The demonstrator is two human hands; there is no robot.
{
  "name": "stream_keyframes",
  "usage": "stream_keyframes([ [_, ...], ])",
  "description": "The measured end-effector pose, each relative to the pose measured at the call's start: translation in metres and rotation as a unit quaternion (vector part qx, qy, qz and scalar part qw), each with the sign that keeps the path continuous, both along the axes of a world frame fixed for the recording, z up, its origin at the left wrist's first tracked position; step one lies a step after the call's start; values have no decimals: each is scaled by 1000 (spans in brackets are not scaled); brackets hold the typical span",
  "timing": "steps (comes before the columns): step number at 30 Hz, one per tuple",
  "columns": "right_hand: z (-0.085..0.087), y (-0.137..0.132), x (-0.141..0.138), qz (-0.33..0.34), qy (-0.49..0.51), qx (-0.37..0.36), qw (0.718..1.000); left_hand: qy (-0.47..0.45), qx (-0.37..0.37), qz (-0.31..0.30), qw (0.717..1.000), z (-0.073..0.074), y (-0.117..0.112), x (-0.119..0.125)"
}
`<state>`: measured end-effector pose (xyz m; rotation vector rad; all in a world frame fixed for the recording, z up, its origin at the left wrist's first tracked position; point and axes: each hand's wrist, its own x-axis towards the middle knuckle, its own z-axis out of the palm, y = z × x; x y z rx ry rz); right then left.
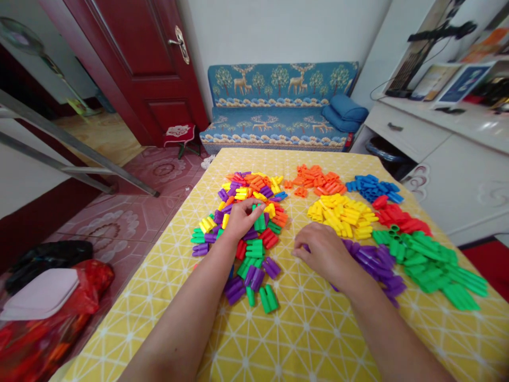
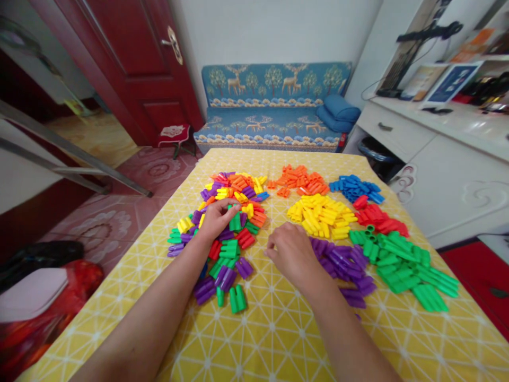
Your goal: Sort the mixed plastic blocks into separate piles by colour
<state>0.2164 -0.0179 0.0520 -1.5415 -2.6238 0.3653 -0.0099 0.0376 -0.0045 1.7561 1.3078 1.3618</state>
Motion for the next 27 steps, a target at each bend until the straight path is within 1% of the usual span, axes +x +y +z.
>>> stream_keyframes([
  [3,-4,-17,-22,45,47,-38,997,-1,7,-3,1000,-1,1,-1],
  [5,-8,-27,-36,61,41,-63,995,-4,6,-3,1000,-1,1,-1],
  [7,-10,-34,-45,63,12,-75,995,-4,3,-4,1000,-2,1,-2],
  [10,-11,-37,-50,63,-20,-68,996,-3,2,-2,1000,-4,2,-2],
  [14,-15,-37,-47,49,1,-36,998,-1,-1,-1,1000,-4,2,-2],
  [17,-15,-32,-43,14,15,-34,999,5,-3,2,1000,-4,2,-1],
  [20,-10,-19,-30,-31,31,-27,999,11,-1,4,1000,-4,3,-2],
  [24,-6,4,-1,-124,67,9,990,6,-2,1,1000,-3,2,-2],
  [26,-10,15,16,-159,64,23,985,4,-2,1,1000,-2,1,-1],
  [27,-12,20,23,-165,50,20,985,3,-2,2,1000,-1,1,-1],
])
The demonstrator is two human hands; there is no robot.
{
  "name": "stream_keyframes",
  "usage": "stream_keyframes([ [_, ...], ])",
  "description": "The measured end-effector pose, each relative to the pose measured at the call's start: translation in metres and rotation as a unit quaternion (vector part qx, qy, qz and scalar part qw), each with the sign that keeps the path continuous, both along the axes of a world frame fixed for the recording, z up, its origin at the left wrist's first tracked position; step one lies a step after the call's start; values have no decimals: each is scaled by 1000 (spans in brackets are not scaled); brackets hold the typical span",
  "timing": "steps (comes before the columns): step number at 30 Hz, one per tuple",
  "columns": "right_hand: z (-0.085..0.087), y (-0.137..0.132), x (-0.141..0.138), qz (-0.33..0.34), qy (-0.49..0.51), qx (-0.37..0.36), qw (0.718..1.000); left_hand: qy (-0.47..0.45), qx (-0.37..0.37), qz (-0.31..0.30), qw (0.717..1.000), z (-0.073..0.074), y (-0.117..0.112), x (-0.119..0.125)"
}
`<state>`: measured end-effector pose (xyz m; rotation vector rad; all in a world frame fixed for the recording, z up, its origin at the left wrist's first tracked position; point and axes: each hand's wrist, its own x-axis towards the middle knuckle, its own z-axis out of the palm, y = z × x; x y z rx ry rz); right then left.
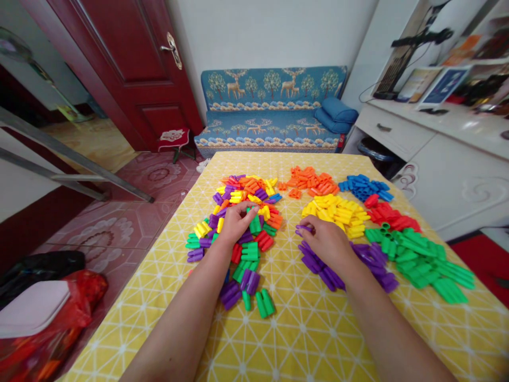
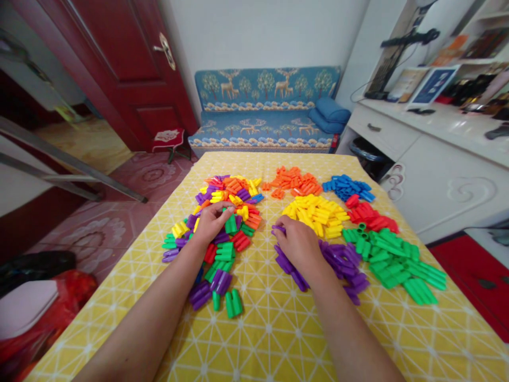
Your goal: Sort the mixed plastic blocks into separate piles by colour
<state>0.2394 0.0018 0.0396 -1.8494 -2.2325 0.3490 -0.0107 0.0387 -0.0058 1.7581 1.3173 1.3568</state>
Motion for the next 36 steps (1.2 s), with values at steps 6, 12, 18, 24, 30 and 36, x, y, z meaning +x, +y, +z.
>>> stream_keyframes([
  [6,-11,10,16,22,-41,38,998,-3,-6,-3,1000,0,0,0],
  [12,-9,6,7,92,-41,-22,995,-7,3,-3,1000,-1,1,-1],
  [18,-9,-3,-14,100,24,23,994,-39,5,-46,998,-1,-1,0],
  [24,-19,-26,-58,174,266,-12,948,-72,-10,-82,994,1,-3,1],
  [30,-29,-23,-65,150,348,-49,924,-78,-35,-117,989,3,-6,3],
  [36,-18,-29,-66,133,349,-48,926,-102,-9,-81,991,1,-2,-1],
])
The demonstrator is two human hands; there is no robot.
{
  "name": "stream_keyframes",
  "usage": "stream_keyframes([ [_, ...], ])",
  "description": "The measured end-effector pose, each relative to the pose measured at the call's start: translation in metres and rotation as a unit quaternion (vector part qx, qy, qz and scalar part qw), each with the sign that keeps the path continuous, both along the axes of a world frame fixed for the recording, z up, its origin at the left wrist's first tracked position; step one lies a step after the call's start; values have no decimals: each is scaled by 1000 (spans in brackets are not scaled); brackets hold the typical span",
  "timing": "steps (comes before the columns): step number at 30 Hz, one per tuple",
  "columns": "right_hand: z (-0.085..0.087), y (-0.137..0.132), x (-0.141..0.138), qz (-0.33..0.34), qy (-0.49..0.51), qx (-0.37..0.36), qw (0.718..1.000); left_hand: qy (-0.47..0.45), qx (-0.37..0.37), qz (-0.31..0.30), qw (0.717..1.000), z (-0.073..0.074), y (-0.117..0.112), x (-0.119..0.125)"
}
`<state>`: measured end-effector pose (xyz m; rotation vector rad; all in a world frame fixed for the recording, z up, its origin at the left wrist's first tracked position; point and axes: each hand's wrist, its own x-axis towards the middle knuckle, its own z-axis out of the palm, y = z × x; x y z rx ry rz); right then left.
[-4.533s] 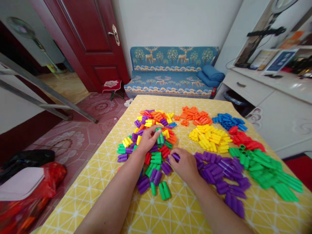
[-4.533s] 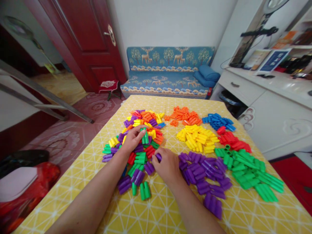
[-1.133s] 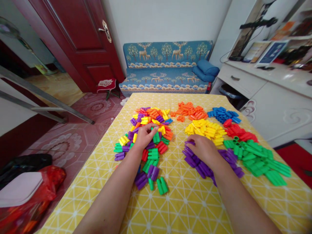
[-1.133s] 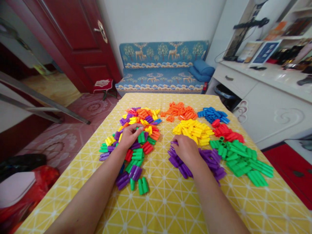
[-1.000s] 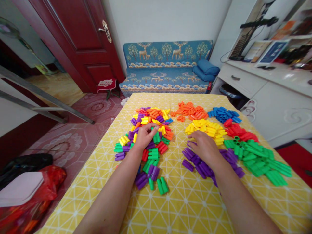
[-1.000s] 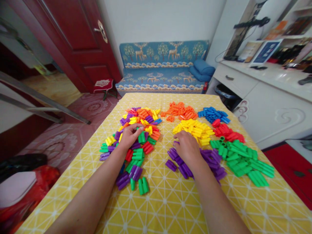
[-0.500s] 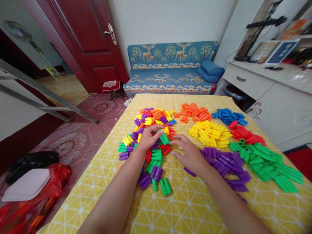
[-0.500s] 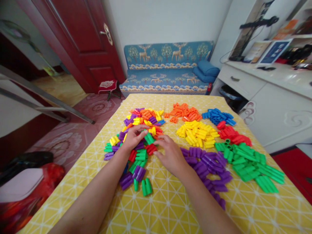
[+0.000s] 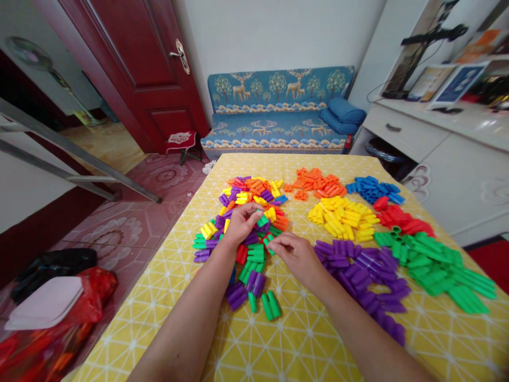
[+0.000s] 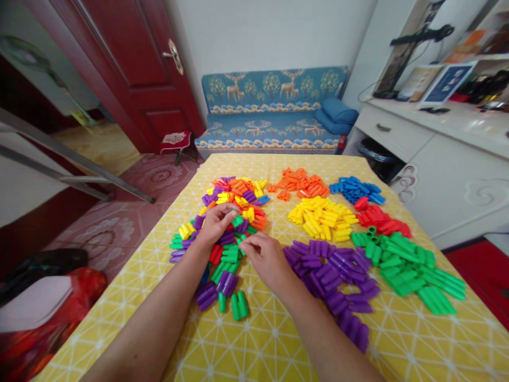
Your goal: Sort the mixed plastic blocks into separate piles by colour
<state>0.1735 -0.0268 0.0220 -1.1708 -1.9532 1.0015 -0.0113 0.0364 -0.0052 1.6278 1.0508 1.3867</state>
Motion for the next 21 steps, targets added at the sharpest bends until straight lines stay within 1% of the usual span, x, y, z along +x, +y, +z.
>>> stream_keyframes([
  [3,2,3,7,-19,-28,0,999,6,5,20,1000,0,0,-1],
  [6,1,18,30,-83,-47,17,995,14,13,32,999,1,0,-1],
  [7,1,24,41,-116,-66,26,991,16,15,38,999,0,0,-1],
  [9,2,36,63,-178,-133,42,974,21,15,43,999,-1,1,-1],
  [11,3,44,80,-213,-215,49,952,24,14,42,999,-2,1,-1],
  [12,4,46,86,-214,-247,45,944,24,13,41,999,-3,2,-1],
  [14,4,48,93,-195,-285,26,938,24,13,39,999,-4,2,-1],
  [17,3,47,92,-153,-322,12,934,21,11,37,999,-2,2,-1],
  [19,2,45,88,-152,-358,24,921,14,11,35,999,-1,1,0],
  [21,0,43,81,-167,-376,42,910,9,12,31,999,0,1,1],
])
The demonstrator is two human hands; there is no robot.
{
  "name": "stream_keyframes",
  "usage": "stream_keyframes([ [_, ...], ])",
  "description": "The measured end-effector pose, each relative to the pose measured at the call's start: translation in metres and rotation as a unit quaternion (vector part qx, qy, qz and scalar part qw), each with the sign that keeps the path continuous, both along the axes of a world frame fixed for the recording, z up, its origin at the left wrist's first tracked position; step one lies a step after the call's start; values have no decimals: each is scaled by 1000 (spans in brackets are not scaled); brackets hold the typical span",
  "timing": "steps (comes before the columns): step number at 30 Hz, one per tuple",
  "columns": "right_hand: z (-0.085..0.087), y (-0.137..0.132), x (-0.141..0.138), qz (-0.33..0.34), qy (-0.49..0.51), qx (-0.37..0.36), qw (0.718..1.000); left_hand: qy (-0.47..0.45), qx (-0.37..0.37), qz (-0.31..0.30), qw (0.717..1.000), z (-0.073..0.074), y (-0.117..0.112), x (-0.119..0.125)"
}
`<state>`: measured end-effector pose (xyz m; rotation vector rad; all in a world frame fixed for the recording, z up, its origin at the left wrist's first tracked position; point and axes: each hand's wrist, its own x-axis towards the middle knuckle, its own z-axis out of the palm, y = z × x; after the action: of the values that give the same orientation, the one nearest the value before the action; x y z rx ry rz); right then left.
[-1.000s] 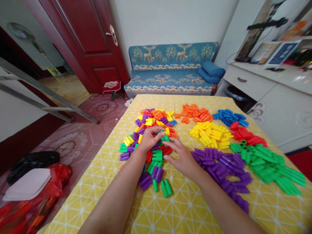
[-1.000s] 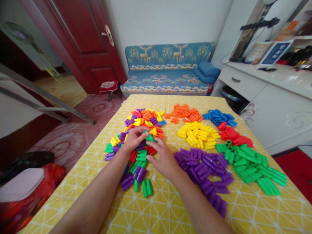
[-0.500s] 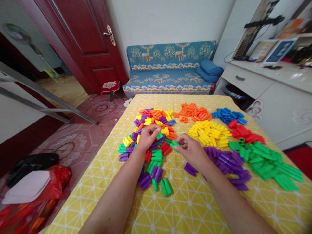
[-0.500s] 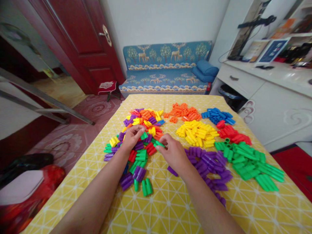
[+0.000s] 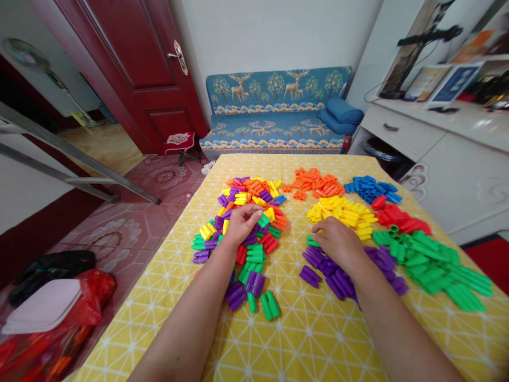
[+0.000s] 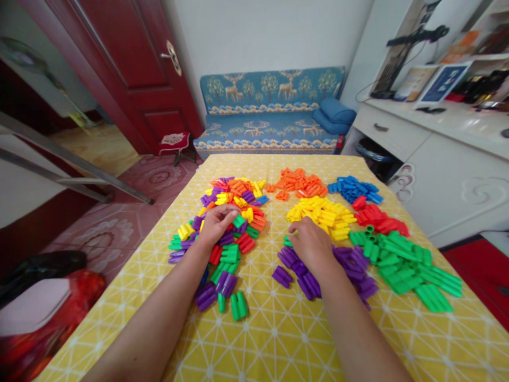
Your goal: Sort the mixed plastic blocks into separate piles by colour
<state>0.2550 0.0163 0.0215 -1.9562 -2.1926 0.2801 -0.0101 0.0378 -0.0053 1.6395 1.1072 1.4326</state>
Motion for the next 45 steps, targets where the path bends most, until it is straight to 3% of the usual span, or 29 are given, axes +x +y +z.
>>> stream_keyframes([
  [2,-2,-2,-8,9,22,15,1000,1,1,-5,1000,1,0,0],
  [5,-3,-6,-20,76,77,16,994,4,2,-8,1000,1,0,0],
  [7,0,-9,-24,103,62,17,993,3,3,-9,1000,1,0,0],
  [13,21,-15,-14,61,-89,-34,994,-3,-7,-15,1000,2,-1,1],
  [17,20,-14,-16,57,-90,-59,993,-2,-8,-13,1000,2,-1,2],
  [21,13,-9,-9,51,-33,-15,998,-8,-16,-15,1000,3,-1,2],
  [25,14,-5,40,-41,49,101,993,-2,-22,-6,1000,3,-1,2],
  [29,14,-8,113,-189,9,213,958,2,-28,1,1000,1,1,2],
  [32,1,-14,154,-221,-27,251,942,7,-26,8,1000,-1,2,2],
  [35,-17,-21,173,-222,-42,249,942,10,-24,13,1000,-2,2,1],
  [38,-25,-25,166,-197,-30,282,938,10,-24,5,1000,-2,2,1],
  [40,-20,-25,149,-167,16,322,932,9,-24,3,1000,-1,1,1],
  [43,-3,-23,104,-88,126,337,929,7,-26,-1,1000,0,1,1],
  [45,9,-23,65,-6,203,297,933,3,-26,-10,1000,0,1,1],
])
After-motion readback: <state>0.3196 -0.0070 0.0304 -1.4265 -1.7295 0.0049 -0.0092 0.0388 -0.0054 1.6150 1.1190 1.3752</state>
